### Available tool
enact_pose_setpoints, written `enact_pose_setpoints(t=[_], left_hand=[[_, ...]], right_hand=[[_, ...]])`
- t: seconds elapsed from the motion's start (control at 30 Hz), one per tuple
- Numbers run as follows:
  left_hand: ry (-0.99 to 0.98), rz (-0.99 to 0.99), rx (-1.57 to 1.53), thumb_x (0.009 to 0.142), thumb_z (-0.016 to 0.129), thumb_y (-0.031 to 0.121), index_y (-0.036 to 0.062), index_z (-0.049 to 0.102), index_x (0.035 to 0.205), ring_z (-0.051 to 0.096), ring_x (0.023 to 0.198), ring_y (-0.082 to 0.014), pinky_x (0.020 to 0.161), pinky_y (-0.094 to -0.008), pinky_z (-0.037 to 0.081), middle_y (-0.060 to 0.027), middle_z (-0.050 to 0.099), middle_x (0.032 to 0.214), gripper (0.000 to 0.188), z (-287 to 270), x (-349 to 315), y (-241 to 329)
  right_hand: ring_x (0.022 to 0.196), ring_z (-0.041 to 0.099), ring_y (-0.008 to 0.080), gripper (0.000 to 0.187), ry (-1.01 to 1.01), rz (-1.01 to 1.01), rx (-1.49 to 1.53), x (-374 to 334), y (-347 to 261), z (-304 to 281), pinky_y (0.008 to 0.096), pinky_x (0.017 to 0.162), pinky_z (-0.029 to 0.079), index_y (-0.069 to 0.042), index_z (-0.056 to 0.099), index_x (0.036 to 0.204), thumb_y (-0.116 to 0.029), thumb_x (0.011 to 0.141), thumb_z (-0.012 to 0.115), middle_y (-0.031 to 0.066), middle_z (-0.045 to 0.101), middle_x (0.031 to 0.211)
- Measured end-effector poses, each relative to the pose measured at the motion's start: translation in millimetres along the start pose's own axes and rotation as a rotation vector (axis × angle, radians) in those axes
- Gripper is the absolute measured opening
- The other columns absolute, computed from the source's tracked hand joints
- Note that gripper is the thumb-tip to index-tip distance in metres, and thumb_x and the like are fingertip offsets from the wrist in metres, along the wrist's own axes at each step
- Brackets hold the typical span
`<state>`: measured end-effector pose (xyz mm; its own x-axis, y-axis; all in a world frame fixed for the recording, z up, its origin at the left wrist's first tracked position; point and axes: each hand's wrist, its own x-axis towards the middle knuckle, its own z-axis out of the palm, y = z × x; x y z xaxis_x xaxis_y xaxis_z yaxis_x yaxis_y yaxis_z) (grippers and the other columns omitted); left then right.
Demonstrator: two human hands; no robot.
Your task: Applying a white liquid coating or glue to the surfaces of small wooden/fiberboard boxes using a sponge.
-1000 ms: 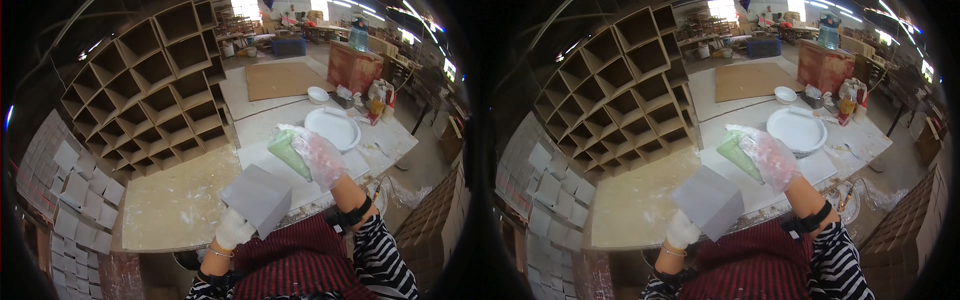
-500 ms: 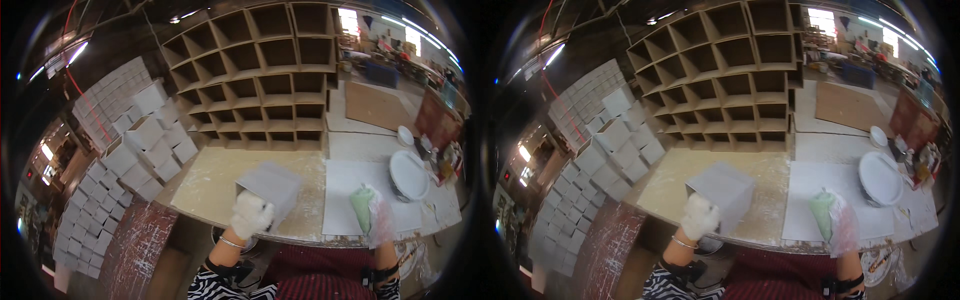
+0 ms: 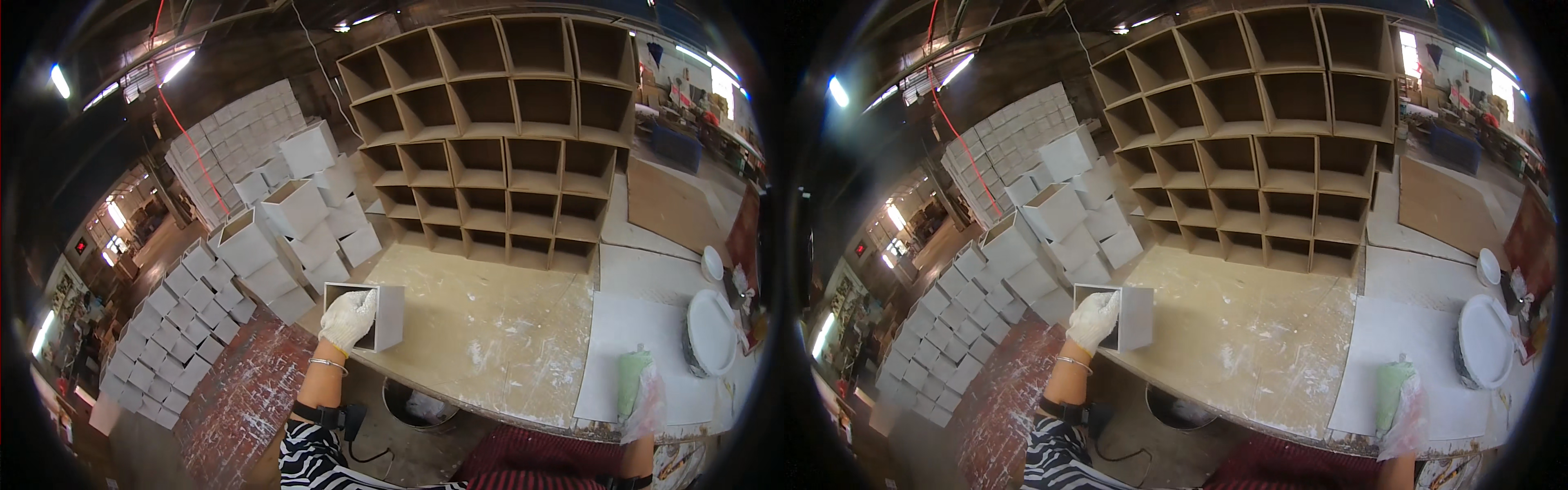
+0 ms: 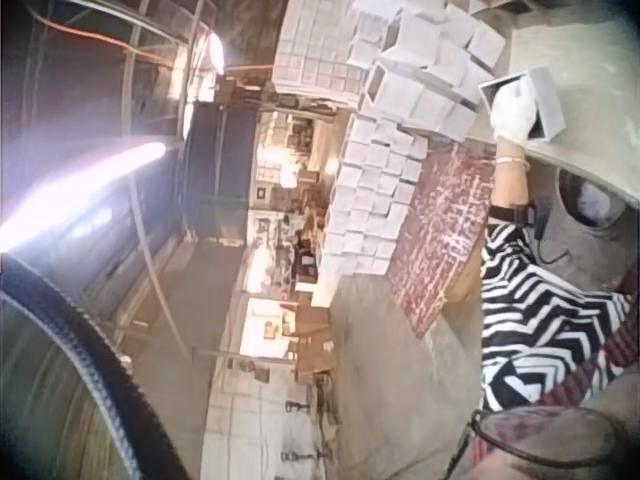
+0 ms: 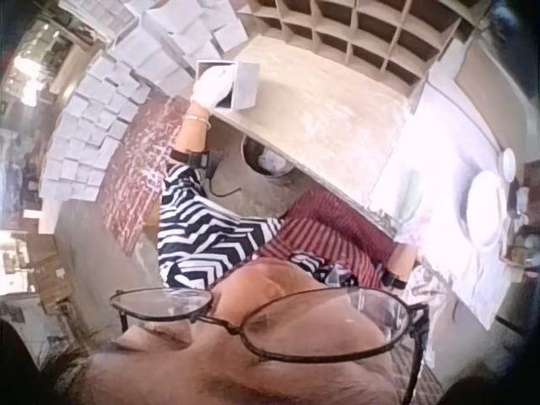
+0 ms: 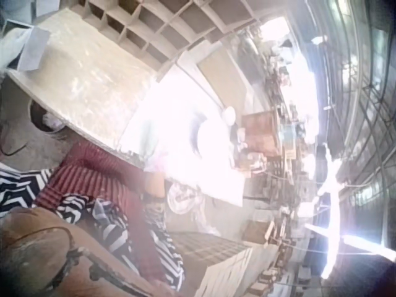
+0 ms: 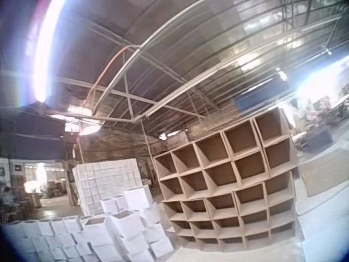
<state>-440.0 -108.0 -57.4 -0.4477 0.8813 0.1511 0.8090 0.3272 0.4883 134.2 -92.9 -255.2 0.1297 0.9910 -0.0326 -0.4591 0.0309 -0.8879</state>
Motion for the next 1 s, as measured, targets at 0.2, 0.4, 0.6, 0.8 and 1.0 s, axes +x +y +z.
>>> enact_pose_setpoints(t=[0.2,0.4,0.6,0.8,1.0], left_hand=[[0.182,-0.085,-0.005,0.093,0.043,0.053,0.0084,0.070,0.092,0.063,0.089,-0.0403,0.078,-0.0444,0.048,-0.0211,0.066,0.088,0.052,-50.1,17.1,-1.8],[0.395,0.482,0.749,0.100,0.036,0.017,0.0120,0.049,0.125,0.066,0.074,-0.0329,0.063,-0.0407,0.053,-0.0170,0.066,0.084,0.028,-156.4,97.2,-10.8],[0.222,0.106,0.847,0.101,0.032,0.022,0.0115,0.040,0.135,0.063,0.101,-0.0396,0.087,-0.0462,0.050,-0.0257,0.063,0.110,0.037,-243.1,172.3,-13.1],[0.266,-0.249,0.300,0.096,0.036,0.049,0.0049,0.060,0.121,0.066,0.098,-0.0304,0.082,-0.0399,0.050,-0.0188,0.067,0.107,0.055,-260.3,240.4,-42.0],[0.106,-0.126,0.436,0.095,0.036,0.030,0.0027,0.055,0.124,0.057,0.114,-0.0250,0.095,-0.0371,0.044,-0.0177,0.061,0.122,0.045,-274.3,287.8,-65.4]], right_hand=[[0.125,0.048,0.0346,0.076,-0.098,-0.047,0.238,26.2,70.6,-88.9,0.0431,0.097,0.049,-0.008,0.014,0.151,-0.059,0.097,0.029,0.0147,0.032,0.149],[0.121,0.052,0.0247,0.066,-0.277,0.069,0.104,7.1,7.0,-8.0,0.0399,0.098,0.047,-0.007,0.032,0.146,-0.053,0.099,0.028,0.0107,0.047,0.139],[0.104,0.061,0.0222,0.055,-0.274,-0.210,-0.388,-2.3,24.2,-37.6,0.0365,0.089,0.051,-0.009,0.046,0.139,-0.044,0.100,0.029,0.0084,0.061,0.120],[0.105,0.061,0.0221,0.054,0.034,0.261,-0.208,13.6,4.3,-18.7,0.0366,0.089,0.051,-0.009,0.046,0.139,-0.043,0.100,0.030,0.0083,0.061,0.120],[0.105,0.061,0.0220,0.054,0.058,0.379,-0.219,36.4,-11.5,27.6,0.0366,0.089,0.051,-0.008,0.046,0.138,-0.043,0.100,0.031,0.0083,0.061,0.120]])
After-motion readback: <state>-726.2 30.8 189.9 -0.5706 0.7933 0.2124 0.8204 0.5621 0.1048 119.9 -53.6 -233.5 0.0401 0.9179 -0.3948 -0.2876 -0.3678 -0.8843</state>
